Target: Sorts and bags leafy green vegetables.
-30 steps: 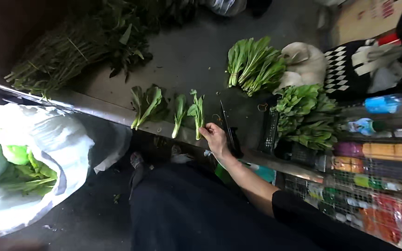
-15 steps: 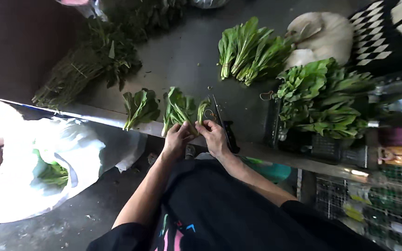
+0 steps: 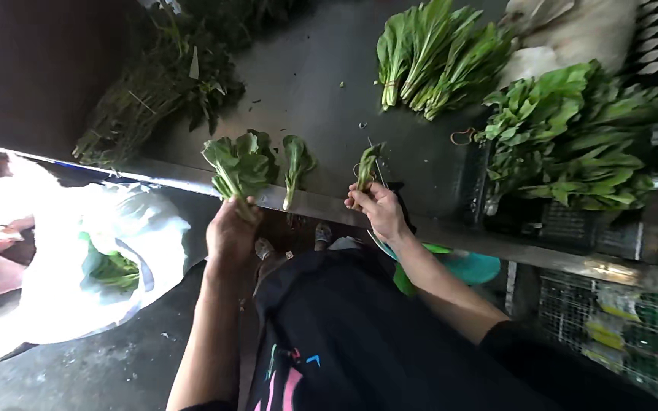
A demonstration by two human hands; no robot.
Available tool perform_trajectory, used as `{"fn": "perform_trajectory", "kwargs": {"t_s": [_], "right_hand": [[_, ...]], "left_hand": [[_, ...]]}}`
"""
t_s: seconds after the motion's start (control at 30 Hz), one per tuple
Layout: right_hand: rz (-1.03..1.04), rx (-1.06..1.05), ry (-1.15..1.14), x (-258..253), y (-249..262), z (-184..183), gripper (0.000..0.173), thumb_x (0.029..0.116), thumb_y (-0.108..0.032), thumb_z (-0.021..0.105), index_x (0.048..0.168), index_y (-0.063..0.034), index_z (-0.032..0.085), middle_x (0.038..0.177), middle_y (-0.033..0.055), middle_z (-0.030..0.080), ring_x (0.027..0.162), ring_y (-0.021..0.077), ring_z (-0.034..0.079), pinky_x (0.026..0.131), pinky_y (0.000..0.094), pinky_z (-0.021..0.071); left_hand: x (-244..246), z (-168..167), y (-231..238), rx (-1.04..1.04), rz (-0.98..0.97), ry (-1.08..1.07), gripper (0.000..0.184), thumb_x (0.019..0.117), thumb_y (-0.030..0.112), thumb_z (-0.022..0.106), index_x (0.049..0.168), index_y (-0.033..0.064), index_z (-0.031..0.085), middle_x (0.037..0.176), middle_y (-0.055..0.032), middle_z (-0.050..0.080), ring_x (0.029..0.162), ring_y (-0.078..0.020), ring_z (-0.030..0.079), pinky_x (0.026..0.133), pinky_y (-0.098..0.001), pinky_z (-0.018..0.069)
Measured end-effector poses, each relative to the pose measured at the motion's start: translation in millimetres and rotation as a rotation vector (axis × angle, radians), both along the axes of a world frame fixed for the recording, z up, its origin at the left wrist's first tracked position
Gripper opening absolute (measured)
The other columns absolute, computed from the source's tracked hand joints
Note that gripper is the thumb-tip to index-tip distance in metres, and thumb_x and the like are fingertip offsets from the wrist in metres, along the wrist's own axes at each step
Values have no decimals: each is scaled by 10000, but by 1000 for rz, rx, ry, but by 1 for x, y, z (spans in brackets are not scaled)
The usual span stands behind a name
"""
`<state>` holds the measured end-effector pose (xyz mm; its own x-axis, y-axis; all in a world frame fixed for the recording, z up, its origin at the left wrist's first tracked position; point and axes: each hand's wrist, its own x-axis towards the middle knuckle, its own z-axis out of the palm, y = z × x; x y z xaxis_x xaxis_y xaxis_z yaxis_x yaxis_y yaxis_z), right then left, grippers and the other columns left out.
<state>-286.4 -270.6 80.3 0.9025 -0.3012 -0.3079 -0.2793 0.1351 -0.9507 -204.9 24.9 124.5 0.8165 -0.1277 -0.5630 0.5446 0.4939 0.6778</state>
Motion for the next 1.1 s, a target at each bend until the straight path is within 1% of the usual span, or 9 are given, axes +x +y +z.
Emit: {"fn": "perform_trajectory", "kwargs": {"t_s": [0.07,0.13,0.23,0.33,0.4,0.53,0.67,0.87,1.1], "right_hand": [[-43,-198,46,10,8,-5,200,1018,-102,626,1186,4,645,1067,105,710,852,180,722,803,372,631],[-110,-300,50,21,18,-8,206,1018,-107,629,1192,3,640,1144,119,697,864,182,729,809,385,642],[-137,-482,100,36,32,-12,303,1008,-164,659,1267,-9,632,1075,134,707,840,198,727,802,397,634],[-31,-781,313,49,43,-16,595,947,-265,741,1432,13,537,1325,266,598,1146,396,633,994,555,521],[11,-933,336,54,63,-14,628,940,-290,733,1458,-5,522,1461,285,488,1246,425,583,1036,547,509],[130,-932,377,71,125,-8,410,987,-398,653,1175,-40,726,1279,196,632,1148,329,642,979,500,541],[86,-865,487,87,158,-28,431,933,-342,738,1210,-13,704,1331,222,598,1271,374,560,1068,531,475],[-38,-743,264,67,179,15,307,961,-183,711,1215,-30,633,1078,179,687,929,293,684,827,499,570],[-11,-730,24,31,199,46,304,849,-116,806,1064,10,632,1006,148,637,851,217,648,771,402,578]], "left_hand": [[4,2,34,24,8,65,274,1057,258,323,1067,137,569,797,-3,585,666,-113,581,627,-274,525],[1,-1,64,73,-13,92,267,1058,231,324,1105,126,565,731,29,531,593,-78,542,569,-226,504],[-7,-17,98,90,-43,26,186,1067,210,422,1017,159,594,639,74,472,521,-34,470,514,-187,452],[-11,-26,113,16,5,22,256,1070,225,444,877,188,608,554,96,416,459,-17,409,468,-172,397],[-10,-33,117,-20,80,51,282,1076,239,451,850,181,609,555,92,434,455,-17,424,468,-169,415],[-2,-42,125,-75,165,70,242,1096,223,411,924,154,566,669,41,537,570,-64,553,579,-221,525],[5,-31,130,-193,61,83,338,1097,272,400,865,137,606,739,-8,634,696,-135,655,717,-320,593],[20,-24,94,-132,-195,87,174,1072,163,509,1061,37,630,898,-71,681,782,-148,668,736,-309,587],[8,-32,27,-198,-442,-3,207,1039,192,582,1152,29,640,913,-85,706,764,-142,668,709,-313,580]]}}
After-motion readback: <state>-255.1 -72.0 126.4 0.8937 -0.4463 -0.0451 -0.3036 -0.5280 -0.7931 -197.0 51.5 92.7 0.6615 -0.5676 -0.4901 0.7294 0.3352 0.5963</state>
